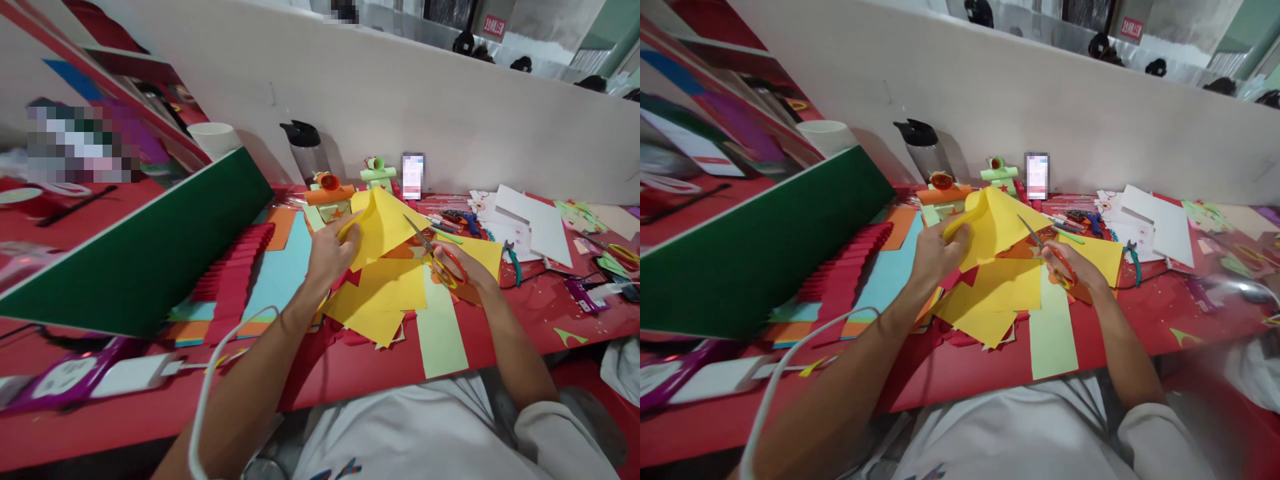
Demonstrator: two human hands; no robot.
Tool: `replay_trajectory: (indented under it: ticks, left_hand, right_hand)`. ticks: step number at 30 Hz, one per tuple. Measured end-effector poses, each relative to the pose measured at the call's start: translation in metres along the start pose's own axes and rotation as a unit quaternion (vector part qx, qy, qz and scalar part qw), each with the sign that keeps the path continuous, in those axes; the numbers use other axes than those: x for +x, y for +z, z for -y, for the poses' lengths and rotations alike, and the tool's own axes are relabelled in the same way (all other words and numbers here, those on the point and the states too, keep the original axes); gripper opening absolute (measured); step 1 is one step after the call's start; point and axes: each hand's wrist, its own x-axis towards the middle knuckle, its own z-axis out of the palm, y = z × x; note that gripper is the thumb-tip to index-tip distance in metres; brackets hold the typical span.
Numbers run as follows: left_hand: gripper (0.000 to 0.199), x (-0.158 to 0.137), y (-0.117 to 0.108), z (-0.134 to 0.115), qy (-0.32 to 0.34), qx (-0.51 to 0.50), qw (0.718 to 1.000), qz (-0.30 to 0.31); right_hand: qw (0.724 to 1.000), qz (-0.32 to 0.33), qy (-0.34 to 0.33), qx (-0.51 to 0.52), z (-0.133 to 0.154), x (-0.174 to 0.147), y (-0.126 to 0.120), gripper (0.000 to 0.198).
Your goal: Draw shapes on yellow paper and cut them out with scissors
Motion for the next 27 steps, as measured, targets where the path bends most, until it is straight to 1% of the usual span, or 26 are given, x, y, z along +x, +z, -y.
replay_trajectory:
  ticks: [2, 5, 7, 9, 13, 18, 20, 23, 25, 27]
  left_hand:
    - [0.037, 0.001, -0.003, 0.001, -0.005, 0.084, 0.996, 0.026]
    - [0.034, 0.002, -0.007, 0.003, -0.014, 0.186, 0.979, 0.079]
    - [0.033, 0.002, -0.008, 0.003, -0.014, 0.239, 0.965, 0.109]
    - [0.038, 0.000, -0.009, 0.000, -0.002, 0.275, 0.952, 0.132]
    - [0.049, -0.004, -0.012, -0.013, 0.020, 0.293, 0.944, 0.150]
    - [0.050, -0.003, -0.020, -0.022, 0.000, 0.326, 0.931, 0.165]
    - [0.044, -0.001, -0.022, -0.019, -0.008, 0.349, 0.920, 0.177]
    - [0.023, 0.001, -0.023, -0.011, -0.013, 0.366, 0.908, 0.202]
    - [0.016, 0.002, -0.023, -0.006, -0.007, 0.347, 0.916, 0.201]
    - [0.019, 0.003, -0.025, -0.005, -0.005, 0.312, 0.932, 0.184]
  right_hand:
    - [1.000, 0.006, 0.001, -0.011, -0.002, -0.001, -0.001, 0.057]
    - [0.999, 0.018, 0.032, -0.017, -0.004, -0.002, 0.000, 0.058]
    - [0.998, 0.016, 0.052, -0.017, -0.004, -0.003, 0.001, 0.059]
    - [0.997, 0.011, 0.068, -0.020, -0.003, -0.004, 0.003, 0.061]
    - [0.996, 0.011, 0.088, -0.017, 0.003, -0.009, 0.008, 0.062]
    - [0.995, -0.003, 0.093, 0.034, 0.010, -0.015, 0.015, 0.059]
    - [0.995, -0.004, 0.092, 0.026, 0.010, -0.015, 0.016, 0.059]
    - [0.994, 0.000, 0.105, 0.019, 0.008, -0.016, 0.017, 0.058]
    - [0.993, 0.005, 0.116, 0.024, 0.007, -0.016, 0.017, 0.055]
    - [0.992, 0.004, 0.121, 0.026, 0.007, -0.017, 0.018, 0.055]
